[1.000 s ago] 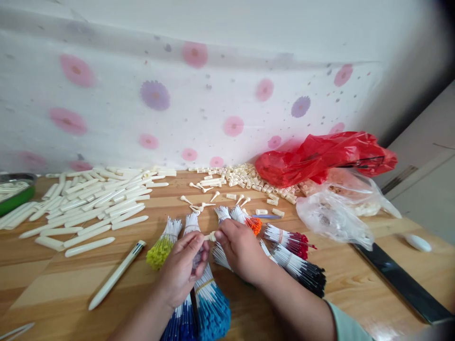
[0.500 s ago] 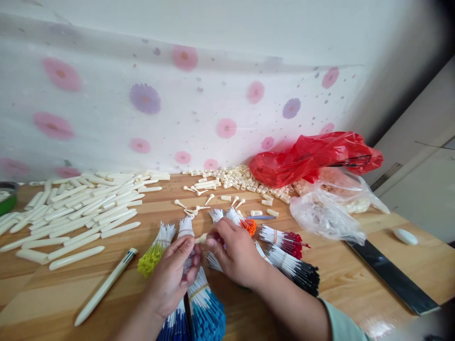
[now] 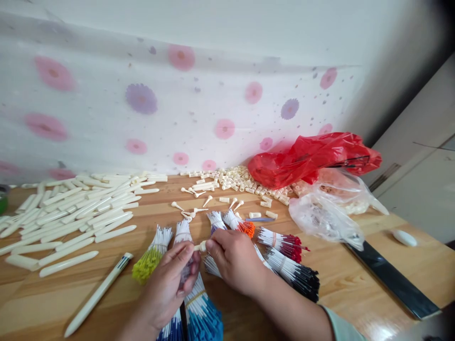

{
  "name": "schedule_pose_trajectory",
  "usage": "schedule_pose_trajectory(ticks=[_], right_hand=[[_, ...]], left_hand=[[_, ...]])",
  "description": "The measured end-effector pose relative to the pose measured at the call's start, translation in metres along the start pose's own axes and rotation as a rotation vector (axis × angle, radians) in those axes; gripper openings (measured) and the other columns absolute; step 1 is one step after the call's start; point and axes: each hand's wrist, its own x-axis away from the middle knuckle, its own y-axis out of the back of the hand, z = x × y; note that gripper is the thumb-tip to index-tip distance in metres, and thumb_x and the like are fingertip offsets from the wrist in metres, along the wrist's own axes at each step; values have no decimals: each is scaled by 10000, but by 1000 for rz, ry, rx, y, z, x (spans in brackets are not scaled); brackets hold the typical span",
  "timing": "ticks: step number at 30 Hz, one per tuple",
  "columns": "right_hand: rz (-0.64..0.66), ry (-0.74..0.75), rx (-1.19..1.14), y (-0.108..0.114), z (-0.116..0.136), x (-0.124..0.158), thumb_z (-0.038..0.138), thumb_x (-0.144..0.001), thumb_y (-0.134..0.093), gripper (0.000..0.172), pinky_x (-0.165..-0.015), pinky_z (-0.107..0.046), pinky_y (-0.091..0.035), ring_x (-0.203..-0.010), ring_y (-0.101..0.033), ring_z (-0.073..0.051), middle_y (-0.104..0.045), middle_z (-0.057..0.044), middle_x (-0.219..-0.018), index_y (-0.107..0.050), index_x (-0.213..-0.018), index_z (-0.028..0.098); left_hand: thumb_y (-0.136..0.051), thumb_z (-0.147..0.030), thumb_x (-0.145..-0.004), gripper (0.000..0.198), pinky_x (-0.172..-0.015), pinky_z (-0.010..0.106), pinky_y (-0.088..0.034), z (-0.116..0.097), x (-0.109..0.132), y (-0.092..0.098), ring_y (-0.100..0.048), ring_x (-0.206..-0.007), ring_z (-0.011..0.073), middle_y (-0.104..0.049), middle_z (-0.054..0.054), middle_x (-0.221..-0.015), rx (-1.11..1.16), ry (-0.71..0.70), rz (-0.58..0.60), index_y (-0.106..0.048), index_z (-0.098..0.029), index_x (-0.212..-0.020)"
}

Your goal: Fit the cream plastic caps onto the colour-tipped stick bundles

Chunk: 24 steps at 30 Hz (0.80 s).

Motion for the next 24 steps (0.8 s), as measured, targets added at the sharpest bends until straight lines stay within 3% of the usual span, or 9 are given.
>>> schedule_pose_trajectory(ticks=[4,10,15,20,22,24], right_hand=[[-27,71,11,3,2,6,239,-887,-410,146,-614,-222,-361,-677,-529,-132,-589,-32,-769,-499,-787,181],[82,-40,-90,10,3,13,284,-926,-343,254,-524,-206,-350,-565,-506,-113,-570,-16,-663,-500,-754,181],[11,60,-69,10,1,10,237,-885,-386,215,-576,-242,-368,-615,-494,-138,-564,-44,-700,-506,-718,175],[190,-225,-544,0,-3,11,300,-888,-404,232,-494,-194,-331,-541,-409,-95,-467,19,-604,-469,-698,183],[243,-282,-646,3,-4,9,317,-872,-430,235,-480,-188,-321,-536,-392,-90,-441,30,-587,-461,-683,180],[293,-243,-594,13,-10,0,319,-865,-448,228,-490,-189,-325,-550,-399,-90,-444,33,-593,-478,-690,176]], left_hand=[[-732,-421,-661,327,-321,113,-191,0,3,-1,-340,-353,7,-523,-41,-542,19,29,-33,-543,-154,-674],[-780,-454,-573,373,-322,118,-255,3,8,-8,-404,-387,32,-535,-32,-546,3,81,-82,-579,-155,-672],[-762,-496,-568,395,-312,131,-220,4,9,-6,-336,-331,16,-507,-33,-503,-39,74,-69,-571,-153,-603],[-701,-507,-648,360,-342,152,-270,6,7,4,-386,-374,52,-491,-13,-493,-313,-145,-48,-627,-155,-640],[-674,-516,-675,373,-351,156,-278,6,7,3,-382,-371,50,-479,-15,-485,-349,-150,-16,-615,-151,-624],[-667,-530,-674,394,-340,148,-236,5,8,-2,-345,-342,35,-447,-33,-453,-282,-83,-3,-585,-151,-604]])
